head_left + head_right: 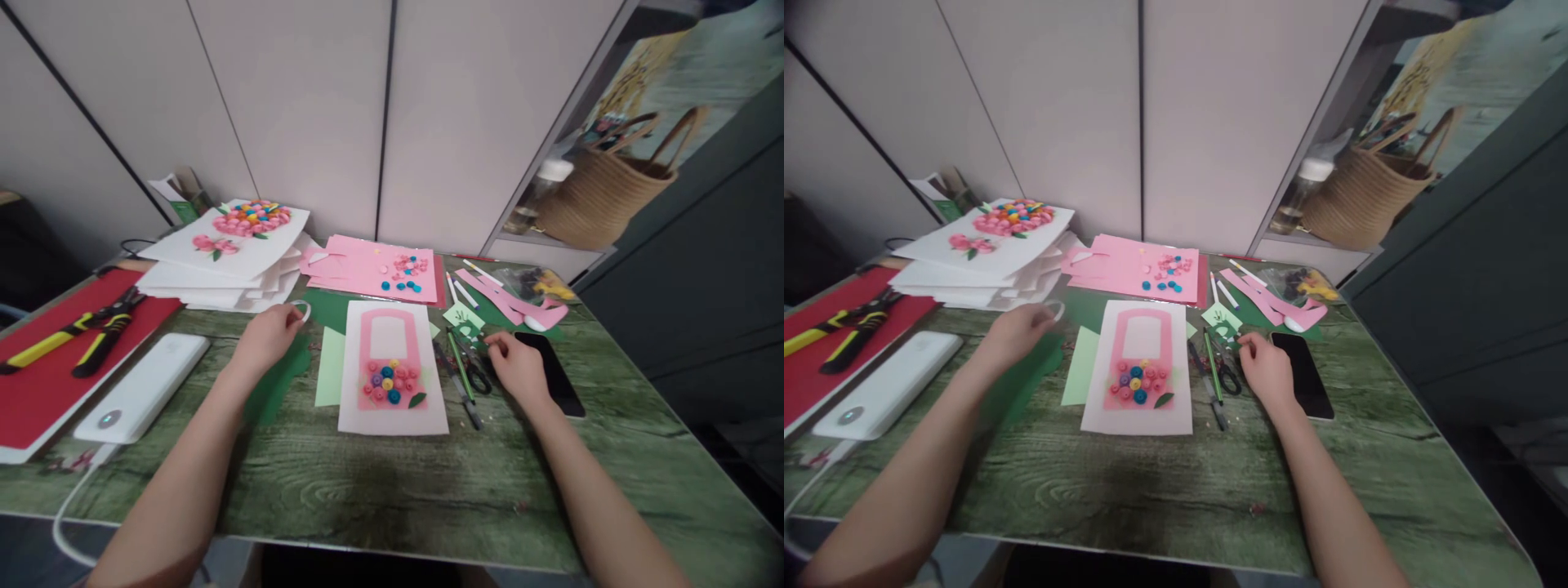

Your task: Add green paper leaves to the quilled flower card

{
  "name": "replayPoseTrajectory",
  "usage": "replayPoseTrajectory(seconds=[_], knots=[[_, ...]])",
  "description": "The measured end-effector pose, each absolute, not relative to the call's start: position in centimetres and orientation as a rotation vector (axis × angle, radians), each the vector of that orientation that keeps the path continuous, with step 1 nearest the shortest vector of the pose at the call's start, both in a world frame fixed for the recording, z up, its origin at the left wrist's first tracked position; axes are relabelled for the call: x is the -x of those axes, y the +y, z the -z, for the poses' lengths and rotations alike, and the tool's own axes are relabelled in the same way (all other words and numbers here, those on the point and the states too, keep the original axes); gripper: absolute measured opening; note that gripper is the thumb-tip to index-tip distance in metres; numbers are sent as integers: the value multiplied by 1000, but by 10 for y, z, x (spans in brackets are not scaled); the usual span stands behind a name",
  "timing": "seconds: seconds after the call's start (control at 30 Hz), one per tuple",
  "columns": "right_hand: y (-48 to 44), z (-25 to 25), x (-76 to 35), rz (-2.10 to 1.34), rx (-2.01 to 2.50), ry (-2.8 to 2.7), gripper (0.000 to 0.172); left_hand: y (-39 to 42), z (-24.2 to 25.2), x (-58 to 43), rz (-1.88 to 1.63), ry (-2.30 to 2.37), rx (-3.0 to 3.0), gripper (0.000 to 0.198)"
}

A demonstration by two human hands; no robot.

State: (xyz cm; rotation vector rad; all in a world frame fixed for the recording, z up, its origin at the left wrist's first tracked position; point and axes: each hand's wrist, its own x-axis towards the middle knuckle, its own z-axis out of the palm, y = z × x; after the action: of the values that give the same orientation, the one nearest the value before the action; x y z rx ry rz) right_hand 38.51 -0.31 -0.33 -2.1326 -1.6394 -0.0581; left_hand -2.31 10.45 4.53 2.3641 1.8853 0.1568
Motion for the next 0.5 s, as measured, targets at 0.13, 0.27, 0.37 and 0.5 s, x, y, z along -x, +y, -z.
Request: replayPoseTrajectory(seconds=[0.13, 0.27, 0.37, 0.5], knots=[[-2, 5, -388, 61, 2153, -1628, 24, 108, -43, 25, -180, 1944, -2341, 27], [-2, 6, -390, 58, 2172, -1630, 23, 105, -40, 21, -160, 1944, -2342, 27], [-1, 5, -389, 53, 2169, -1646, 22, 103, -40, 21, -112, 1885, -2349, 25], [-1, 4, -388, 53, 2167, -1654, 22, 102, -40, 25, 28, 1746, -2323, 26]])
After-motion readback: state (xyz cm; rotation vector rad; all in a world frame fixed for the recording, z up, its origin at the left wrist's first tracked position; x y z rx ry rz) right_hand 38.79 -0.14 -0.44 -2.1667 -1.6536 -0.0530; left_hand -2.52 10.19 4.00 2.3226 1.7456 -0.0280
